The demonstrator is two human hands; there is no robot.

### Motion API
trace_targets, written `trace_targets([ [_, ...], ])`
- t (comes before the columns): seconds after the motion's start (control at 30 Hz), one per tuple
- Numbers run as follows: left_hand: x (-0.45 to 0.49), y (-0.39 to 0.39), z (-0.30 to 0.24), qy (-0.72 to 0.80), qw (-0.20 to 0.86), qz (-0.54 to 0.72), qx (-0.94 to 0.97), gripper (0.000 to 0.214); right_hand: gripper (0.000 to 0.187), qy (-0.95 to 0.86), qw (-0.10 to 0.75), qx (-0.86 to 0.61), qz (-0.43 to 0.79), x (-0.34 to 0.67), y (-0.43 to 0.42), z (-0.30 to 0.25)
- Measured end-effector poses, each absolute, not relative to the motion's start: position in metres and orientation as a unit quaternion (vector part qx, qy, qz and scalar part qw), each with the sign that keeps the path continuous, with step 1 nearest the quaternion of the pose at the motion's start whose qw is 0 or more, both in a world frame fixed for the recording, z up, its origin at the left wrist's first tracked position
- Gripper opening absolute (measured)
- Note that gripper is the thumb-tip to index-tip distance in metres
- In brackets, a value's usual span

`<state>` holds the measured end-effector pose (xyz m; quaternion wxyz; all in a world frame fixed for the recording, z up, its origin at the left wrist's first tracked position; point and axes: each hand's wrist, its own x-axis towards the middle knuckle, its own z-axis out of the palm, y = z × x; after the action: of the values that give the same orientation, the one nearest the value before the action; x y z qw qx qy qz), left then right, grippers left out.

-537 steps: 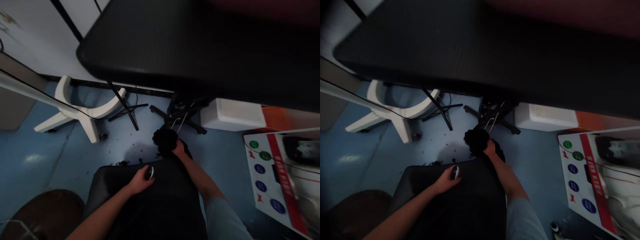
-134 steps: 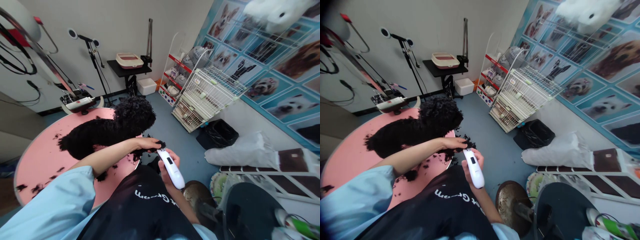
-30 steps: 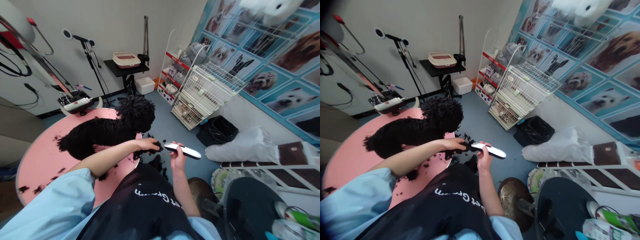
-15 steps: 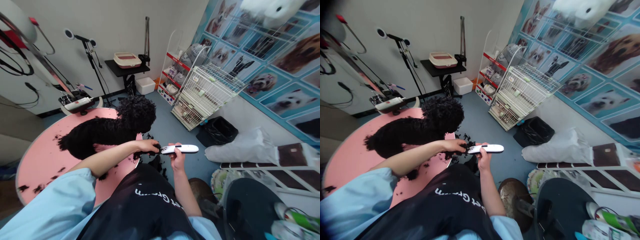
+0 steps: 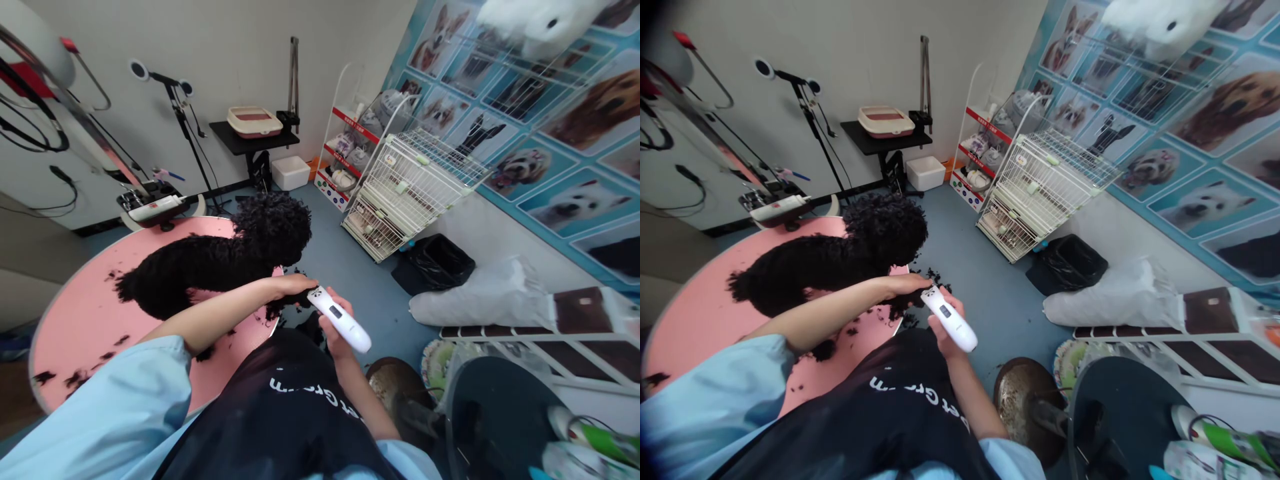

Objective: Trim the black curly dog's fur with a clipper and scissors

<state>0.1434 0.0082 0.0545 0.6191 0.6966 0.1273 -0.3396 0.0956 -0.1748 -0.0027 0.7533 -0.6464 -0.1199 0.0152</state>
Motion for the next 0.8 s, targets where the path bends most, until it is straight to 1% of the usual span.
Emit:
trace_targets([
  [0.07, 0.143, 0.011, 0.057, 0.11, 0.635, -0.361, 0.674, 0.032, 0.041, -0.078, 0.798, -0.597, 0.01, 0.108, -0.179, -0.003],
  [0.17, 0.142, 0.015, 0.057, 0.053, 0.628, -0.388, 0.673, 0.018, 0.036, -0.032, 0.833, -0.551, -0.038, 0.126, -0.186, 0.001],
  [0.23, 0.142, 0.016, 0.054, 0.027, 0.618, -0.39, 0.682, 0.015, 0.036, -0.051, 0.83, -0.555, -0.025, 0.132, -0.189, 0.005],
  [0.47, 0.14, 0.016, 0.052, -0.006, 0.599, -0.385, 0.702, 0.011, 0.036, -0.12, 0.818, -0.556, 0.09, 0.136, -0.191, 0.009],
  [0.6, 0.139, 0.015, 0.054, -0.014, 0.612, -0.394, 0.686, 0.017, 0.033, -0.114, 0.823, -0.552, 0.066, 0.139, -0.19, 0.009],
  [0.8, 0.14, 0.016, 0.05, -0.019, 0.613, -0.405, 0.679, 0.014, 0.035, -0.152, 0.808, -0.564, 0.073, 0.135, -0.187, 0.016],
])
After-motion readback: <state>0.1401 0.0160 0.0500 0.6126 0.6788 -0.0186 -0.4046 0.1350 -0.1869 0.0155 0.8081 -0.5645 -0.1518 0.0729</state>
